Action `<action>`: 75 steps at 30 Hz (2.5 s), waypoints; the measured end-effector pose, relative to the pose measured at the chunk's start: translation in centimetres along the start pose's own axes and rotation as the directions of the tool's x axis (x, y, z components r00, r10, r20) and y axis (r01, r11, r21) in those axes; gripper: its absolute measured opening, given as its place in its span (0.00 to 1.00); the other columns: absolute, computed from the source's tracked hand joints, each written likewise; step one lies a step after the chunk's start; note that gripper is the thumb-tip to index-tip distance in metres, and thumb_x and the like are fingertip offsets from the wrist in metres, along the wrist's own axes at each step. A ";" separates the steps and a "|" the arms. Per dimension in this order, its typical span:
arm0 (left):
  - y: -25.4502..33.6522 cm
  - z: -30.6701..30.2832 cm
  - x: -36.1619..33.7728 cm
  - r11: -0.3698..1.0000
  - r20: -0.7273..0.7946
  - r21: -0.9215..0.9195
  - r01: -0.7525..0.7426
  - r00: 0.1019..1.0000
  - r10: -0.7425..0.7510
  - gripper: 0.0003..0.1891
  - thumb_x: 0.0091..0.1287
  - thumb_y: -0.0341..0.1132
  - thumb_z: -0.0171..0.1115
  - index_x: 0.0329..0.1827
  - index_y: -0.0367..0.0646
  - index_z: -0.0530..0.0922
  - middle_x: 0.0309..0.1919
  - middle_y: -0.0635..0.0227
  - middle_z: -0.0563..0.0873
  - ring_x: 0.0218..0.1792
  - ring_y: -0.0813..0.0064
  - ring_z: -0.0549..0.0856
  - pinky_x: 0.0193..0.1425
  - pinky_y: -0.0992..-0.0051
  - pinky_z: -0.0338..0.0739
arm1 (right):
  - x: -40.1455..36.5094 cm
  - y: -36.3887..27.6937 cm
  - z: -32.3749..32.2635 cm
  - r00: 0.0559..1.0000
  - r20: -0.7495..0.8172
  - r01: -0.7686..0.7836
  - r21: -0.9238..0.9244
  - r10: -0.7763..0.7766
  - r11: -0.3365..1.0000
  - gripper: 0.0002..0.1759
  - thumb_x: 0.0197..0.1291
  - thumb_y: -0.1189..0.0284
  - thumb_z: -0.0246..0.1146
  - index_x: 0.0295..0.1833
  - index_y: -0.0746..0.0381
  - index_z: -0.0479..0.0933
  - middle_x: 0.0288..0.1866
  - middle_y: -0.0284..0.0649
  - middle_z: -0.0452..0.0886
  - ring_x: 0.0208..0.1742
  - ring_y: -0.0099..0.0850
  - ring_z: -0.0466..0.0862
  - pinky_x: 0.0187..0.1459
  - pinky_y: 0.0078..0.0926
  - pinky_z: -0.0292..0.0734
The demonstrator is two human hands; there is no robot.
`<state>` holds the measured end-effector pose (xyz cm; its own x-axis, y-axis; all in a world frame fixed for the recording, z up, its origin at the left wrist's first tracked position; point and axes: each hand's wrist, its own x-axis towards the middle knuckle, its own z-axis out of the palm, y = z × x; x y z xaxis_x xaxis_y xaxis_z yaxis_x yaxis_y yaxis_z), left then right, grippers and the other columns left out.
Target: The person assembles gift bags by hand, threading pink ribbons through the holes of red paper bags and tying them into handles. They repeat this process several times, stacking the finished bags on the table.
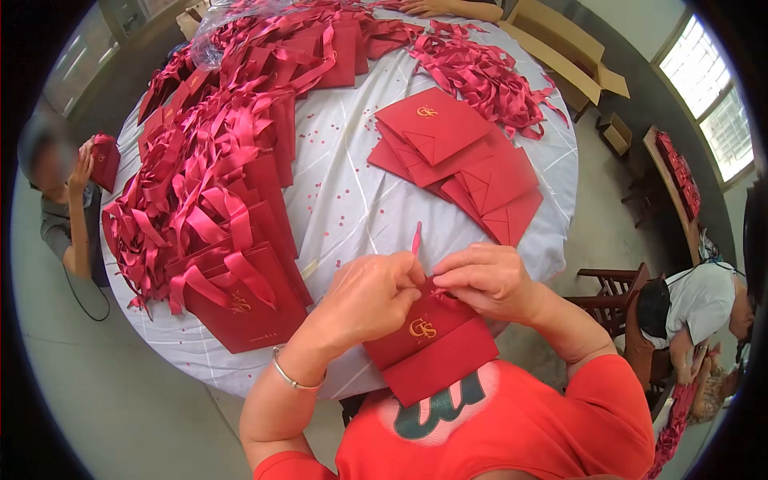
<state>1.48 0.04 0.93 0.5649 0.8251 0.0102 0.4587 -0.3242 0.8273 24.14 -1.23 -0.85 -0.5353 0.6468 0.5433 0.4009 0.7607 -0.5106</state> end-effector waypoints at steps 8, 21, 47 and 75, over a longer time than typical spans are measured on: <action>-0.2 -2.3 -0.4 0.999 0.138 -0.041 0.018 0.990 -0.012 0.10 0.62 0.27 0.65 0.46 0.36 0.82 0.27 0.66 0.90 0.22 0.81 0.82 0.27 0.76 0.75 | -0.6 1.0 -2.2 0.983 0.028 -0.185 0.134 0.183 0.973 0.09 0.46 0.83 0.71 0.36 0.63 0.85 0.35 0.41 0.86 0.34 0.33 0.86 0.34 0.25 0.81; -1.0 -3.0 0.4 0.893 0.459 -0.209 0.399 0.846 -0.271 0.08 0.69 0.26 0.54 0.46 0.33 0.80 0.24 0.68 0.85 0.19 0.82 0.84 0.22 0.78 0.72 | -1.1 1.5 -2.2 0.963 -0.019 -0.258 0.224 0.269 0.940 0.09 0.49 0.84 0.72 0.39 0.65 0.85 0.32 0.40 0.84 0.33 0.29 0.84 0.32 0.22 0.78; -2.8 -1.4 0.8 0.751 0.475 -0.419 0.511 0.828 -0.298 0.12 0.72 0.23 0.49 0.53 0.33 0.79 0.28 0.67 0.86 0.28 0.80 0.86 0.32 0.79 0.80 | 0.5 -1.3 1.1 0.994 -0.006 -0.111 0.047 0.112 0.993 0.11 0.48 0.80 0.75 0.39 0.64 0.84 0.27 0.39 0.82 0.25 0.32 0.82 0.25 0.26 0.76; -3.3 -0.9 1.0 0.688 0.515 -0.491 0.534 0.815 -0.266 0.10 0.70 0.23 0.48 0.47 0.34 0.79 0.32 0.66 0.85 0.28 0.78 0.86 0.29 0.79 0.76 | 0.3 -1.9 1.8 0.999 0.050 -0.016 -0.070 0.020 0.997 0.11 0.46 0.80 0.73 0.37 0.62 0.81 0.32 0.38 0.82 0.31 0.34 0.84 0.31 0.29 0.79</action>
<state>-0.10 2.36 -1.23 0.6917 0.5204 -0.5007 0.2811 0.4446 0.8505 21.86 -2.57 -0.96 -0.5640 0.6581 0.4989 0.4605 0.7521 -0.4715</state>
